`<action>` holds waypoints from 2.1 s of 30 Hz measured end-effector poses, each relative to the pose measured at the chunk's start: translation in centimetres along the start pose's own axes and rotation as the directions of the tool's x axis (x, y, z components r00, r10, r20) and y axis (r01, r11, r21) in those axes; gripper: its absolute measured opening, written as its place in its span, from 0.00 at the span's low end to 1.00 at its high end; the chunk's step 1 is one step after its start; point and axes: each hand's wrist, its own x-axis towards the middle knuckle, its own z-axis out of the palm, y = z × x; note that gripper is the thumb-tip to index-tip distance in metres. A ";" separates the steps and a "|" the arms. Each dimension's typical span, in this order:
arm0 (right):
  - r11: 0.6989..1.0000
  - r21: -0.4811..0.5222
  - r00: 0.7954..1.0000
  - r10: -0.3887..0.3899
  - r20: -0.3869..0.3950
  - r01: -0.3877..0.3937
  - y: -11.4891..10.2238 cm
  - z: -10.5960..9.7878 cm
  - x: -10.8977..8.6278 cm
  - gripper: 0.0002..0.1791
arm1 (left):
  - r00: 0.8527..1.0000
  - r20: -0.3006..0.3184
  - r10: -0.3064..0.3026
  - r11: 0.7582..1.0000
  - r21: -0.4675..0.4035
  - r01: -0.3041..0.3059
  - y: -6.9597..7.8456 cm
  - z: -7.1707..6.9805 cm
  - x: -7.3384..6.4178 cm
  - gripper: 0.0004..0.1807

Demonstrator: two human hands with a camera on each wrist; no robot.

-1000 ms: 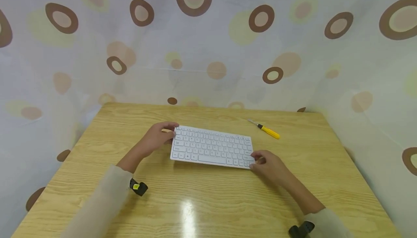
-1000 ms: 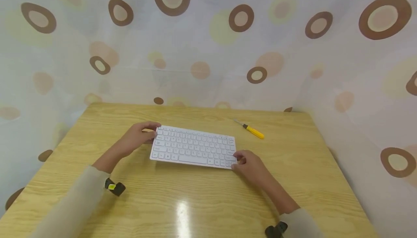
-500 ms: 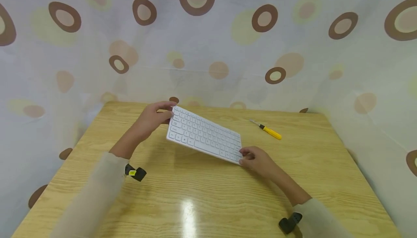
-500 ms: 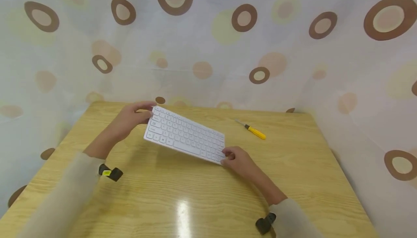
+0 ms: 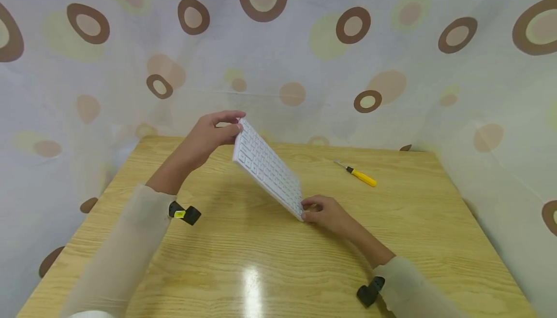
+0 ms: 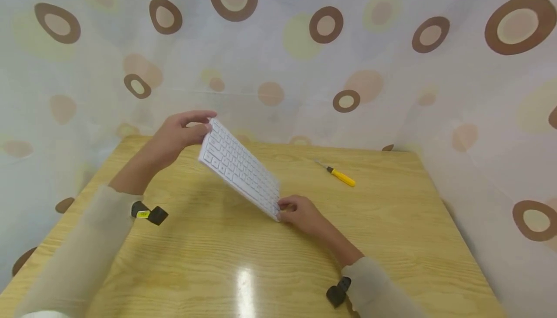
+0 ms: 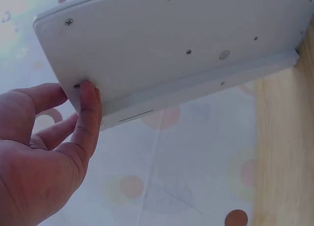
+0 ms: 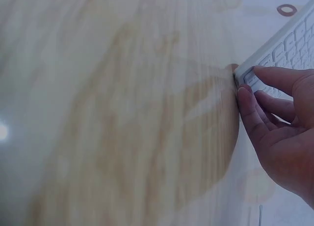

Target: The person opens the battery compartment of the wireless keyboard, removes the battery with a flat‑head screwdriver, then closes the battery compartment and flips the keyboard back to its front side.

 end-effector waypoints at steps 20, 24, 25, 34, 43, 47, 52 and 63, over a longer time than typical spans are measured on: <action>0.997 -0.006 0.991 -0.074 0.115 0.075 -1.5 2.2 2.1 0.23 | 0.991 0.079 0.111 0.990 0.083 -0.117 4.9 4.2 2.6 0.24; 0.991 0.024 0.991 -0.131 0.035 0.130 -3.2 0.4 1.2 0.21 | 0.989 0.094 0.114 0.987 0.099 -0.123 5.0 4.8 2.9 0.25; 0.987 0.035 0.988 -0.156 -0.003 0.156 -4.0 -0.4 1.0 0.20 | 0.988 0.098 0.117 0.987 0.100 -0.127 5.1 4.9 2.9 0.25; 0.913 0.187 0.919 -0.319 -0.231 0.364 -13.6 -5.4 -1.5 0.20 | 0.980 0.121 0.155 0.983 0.080 -0.166 5.5 6.3 3.9 0.25; 0.911 0.131 0.902 -0.352 -0.249 0.391 -17.6 -6.6 -2.5 0.21 | 0.973 0.137 0.184 0.976 0.091 -0.197 5.7 7.4 4.8 0.25; 0.935 0.047 0.906 -0.327 -0.267 0.351 -17.8 -6.7 -2.4 0.21 | 0.968 0.148 0.202 0.969 0.111 -0.219 5.7 7.5 5.0 0.25; 0.938 0.050 0.909 -0.319 -0.267 0.344 -17.6 -6.8 -2.4 0.21 | 0.963 0.168 0.210 0.967 0.110 -0.230 5.6 7.6 5.1 0.25; 0.944 0.036 0.904 -0.304 -0.302 0.329 -16.3 -7.5 -3.7 0.21 | 0.961 0.188 0.202 0.933 0.260 -0.247 3.5 7.5 3.2 0.31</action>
